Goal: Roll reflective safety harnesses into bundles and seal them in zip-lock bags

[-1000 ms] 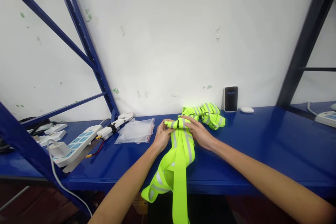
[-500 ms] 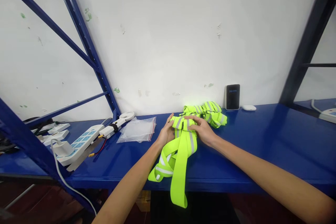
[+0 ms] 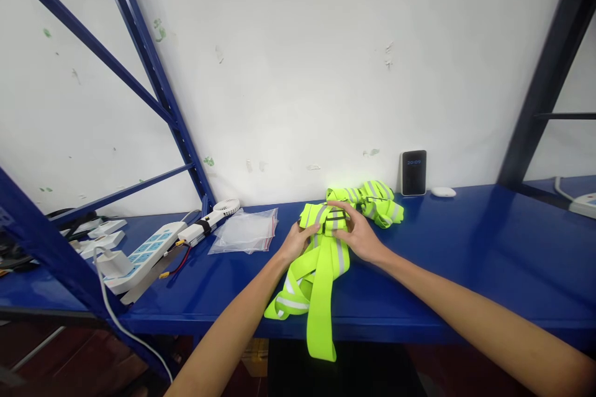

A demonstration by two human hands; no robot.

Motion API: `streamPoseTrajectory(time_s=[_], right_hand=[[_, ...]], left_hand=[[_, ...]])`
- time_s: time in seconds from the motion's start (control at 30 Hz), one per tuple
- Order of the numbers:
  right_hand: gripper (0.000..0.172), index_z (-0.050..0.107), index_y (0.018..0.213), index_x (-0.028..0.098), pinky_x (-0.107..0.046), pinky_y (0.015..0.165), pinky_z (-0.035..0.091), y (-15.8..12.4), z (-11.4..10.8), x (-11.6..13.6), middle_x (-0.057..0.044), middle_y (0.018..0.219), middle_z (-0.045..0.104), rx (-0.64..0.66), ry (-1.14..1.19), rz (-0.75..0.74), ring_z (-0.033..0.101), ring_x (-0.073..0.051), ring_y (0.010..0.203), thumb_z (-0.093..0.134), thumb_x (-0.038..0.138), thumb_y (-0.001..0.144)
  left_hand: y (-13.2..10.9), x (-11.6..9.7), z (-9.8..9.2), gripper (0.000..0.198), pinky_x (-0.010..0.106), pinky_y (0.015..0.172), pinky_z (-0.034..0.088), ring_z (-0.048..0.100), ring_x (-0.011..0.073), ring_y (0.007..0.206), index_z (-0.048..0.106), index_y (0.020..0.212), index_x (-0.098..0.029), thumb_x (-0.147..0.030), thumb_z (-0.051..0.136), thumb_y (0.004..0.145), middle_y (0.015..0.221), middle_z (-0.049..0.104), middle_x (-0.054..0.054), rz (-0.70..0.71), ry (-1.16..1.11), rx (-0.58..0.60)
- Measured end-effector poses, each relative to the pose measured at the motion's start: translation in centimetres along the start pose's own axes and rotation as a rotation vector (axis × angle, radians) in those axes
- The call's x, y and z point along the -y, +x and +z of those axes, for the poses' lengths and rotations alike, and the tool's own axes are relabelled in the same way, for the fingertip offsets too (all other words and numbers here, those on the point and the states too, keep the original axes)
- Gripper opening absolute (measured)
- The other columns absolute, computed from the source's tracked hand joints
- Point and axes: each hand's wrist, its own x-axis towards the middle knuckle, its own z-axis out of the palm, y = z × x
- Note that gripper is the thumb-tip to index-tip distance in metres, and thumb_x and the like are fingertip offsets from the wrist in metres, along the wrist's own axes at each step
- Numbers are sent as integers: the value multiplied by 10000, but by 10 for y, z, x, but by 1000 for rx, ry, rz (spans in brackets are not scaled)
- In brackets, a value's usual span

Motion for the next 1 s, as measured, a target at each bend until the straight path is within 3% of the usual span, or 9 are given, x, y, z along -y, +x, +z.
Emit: streamPoseTrajectory(time_s=[0.07,0.17,0.33,0.5,0.67,0.83,1.0], right_hand=[[735,441,1367,253,-431,1053,363,0,-1,0,-83,1418,463,16,1,33,401,-275,1326,576,101,660],[823,390,1417,280,-416,1005,415,0,-2,-2,-68,1430,448,17,31,130,434,-278,1290,575,91,638],[696,505,1321,286,-374,906,481,1,-1,-5,-34,1259,573,40,88,209,567,-253,1104,583,99,655],[564,526,1286,267,-390,1011,422,1,-1,1,-51,1316,540,93,58,119,525,-261,1196,693,291,748],[734,417,1389,288,-402,1079,369,1,0,2,-55,1479,399,41,124,163,388,-264,1349,735,345,730],[641,539,1258,219,-411,928,494,4,2,0,-78,1185,647,63,316,337,604,-272,1095,758,265,657],[589,572,1214,241,-388,880,514,4,3,2,-46,1102,677,43,365,310,631,-244,1017,746,221,651]], left_hand=[[-1,0,-2,456,428,904,491,660,306,1002,655,1117,-124,-321,769,722,1086,697,140,7,32,38],[-1,2,-4,468,415,865,507,668,298,972,641,1139,-130,-346,753,740,1094,691,147,9,93,71],[-2,1,-6,492,403,805,531,680,293,924,622,1146,-142,-364,761,730,1079,692,149,-12,158,28],[-4,0,-5,494,419,828,532,685,293,918,613,1128,-139,-333,785,708,1059,697,145,5,103,-1],[-4,0,-6,508,413,811,541,694,281,880,606,1110,-138,-298,812,675,1023,707,133,25,98,-58],[-6,-2,-1,518,397,821,539,691,270,898,608,1105,-156,-279,825,652,1019,712,112,44,83,-55],[-9,-7,3,531,407,850,524,688,273,905,617,1088,-141,-292,836,628,977,718,109,34,92,-81]])
